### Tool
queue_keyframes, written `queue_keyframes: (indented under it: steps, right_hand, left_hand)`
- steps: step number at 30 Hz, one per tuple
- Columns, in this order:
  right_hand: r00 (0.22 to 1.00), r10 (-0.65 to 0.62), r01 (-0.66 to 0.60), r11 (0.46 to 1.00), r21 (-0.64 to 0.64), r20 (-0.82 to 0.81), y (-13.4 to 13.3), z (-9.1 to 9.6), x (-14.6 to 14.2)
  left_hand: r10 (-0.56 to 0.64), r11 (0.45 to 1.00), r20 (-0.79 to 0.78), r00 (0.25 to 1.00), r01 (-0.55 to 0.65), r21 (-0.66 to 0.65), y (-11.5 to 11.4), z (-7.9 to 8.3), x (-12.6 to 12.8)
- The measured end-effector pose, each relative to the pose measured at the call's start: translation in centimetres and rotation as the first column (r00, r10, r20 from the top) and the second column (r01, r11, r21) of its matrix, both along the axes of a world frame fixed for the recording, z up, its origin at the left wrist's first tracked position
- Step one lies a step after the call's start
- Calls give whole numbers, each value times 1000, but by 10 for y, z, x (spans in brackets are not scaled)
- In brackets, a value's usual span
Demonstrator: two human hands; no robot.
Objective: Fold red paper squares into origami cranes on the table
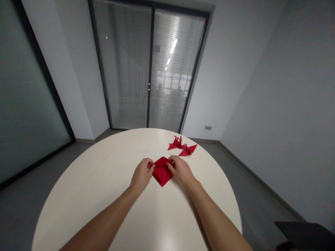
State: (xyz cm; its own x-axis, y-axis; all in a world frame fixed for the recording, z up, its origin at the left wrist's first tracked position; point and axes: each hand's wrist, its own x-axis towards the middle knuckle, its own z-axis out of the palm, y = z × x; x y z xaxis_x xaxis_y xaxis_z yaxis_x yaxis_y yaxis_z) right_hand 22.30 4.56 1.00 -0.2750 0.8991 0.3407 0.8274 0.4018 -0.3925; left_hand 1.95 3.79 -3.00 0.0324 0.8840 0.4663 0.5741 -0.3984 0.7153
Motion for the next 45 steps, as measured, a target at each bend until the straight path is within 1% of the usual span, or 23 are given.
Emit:
queue_keyframes:
  steps: [3,6,9,12,15,20,23,27,30,34,37,40,45]
  right_hand:
    - [1000,-21,21,1000,7,7,0,-2,-2]
    - [1000,-27,27,999,19,13,-1,-2,-3]
    - [1000,-16,16,1000,25,-15,-1,-1,-4]
    - [997,-3,5,1000,23,-80,1,-2,-5]
    - [992,-11,12,1000,6,-129,2,-3,-6]
    - [990,-37,34,999,-28,-133,1,-2,-7]
    - [986,-63,59,998,-28,-156,0,-3,-10]
    - [973,-73,61,996,-64,-217,1,-6,-13]
    - [950,-46,17,995,-95,-309,1,-9,-14]
    - [904,-18,-34,993,-112,-426,4,-15,-10]
    - [864,15,-100,985,-143,-503,9,-21,-5]
    - [841,40,-148,976,-159,-540,13,-26,-1]
    - [844,31,-154,970,-186,-536,16,-32,1]
  left_hand:
    - [-6,1000,35,999,5,21,0,0,3]
    - [2,1000,19,1000,-2,27,-2,2,5]
    - [63,998,-41,997,-62,18,-5,5,7]
    - [128,992,-110,986,-128,9,-5,6,8]
    - [160,987,-134,978,-163,-10,-3,7,8]
    - [193,979,-168,967,-202,-37,-2,8,8]
    - [172,983,-170,970,-179,-29,-4,9,9]
    - [103,994,-134,986,-106,-13,-6,9,12]
    - [74,997,-95,993,-76,-25,-8,10,14]
    - [71,993,-66,995,-77,-87,-10,10,14]
    - [67,989,-68,995,-75,-127,-11,9,11]
    - [54,989,-83,995,-65,-134,-12,7,9]
    - [-6,991,-135,991,-12,-136,-16,6,8]
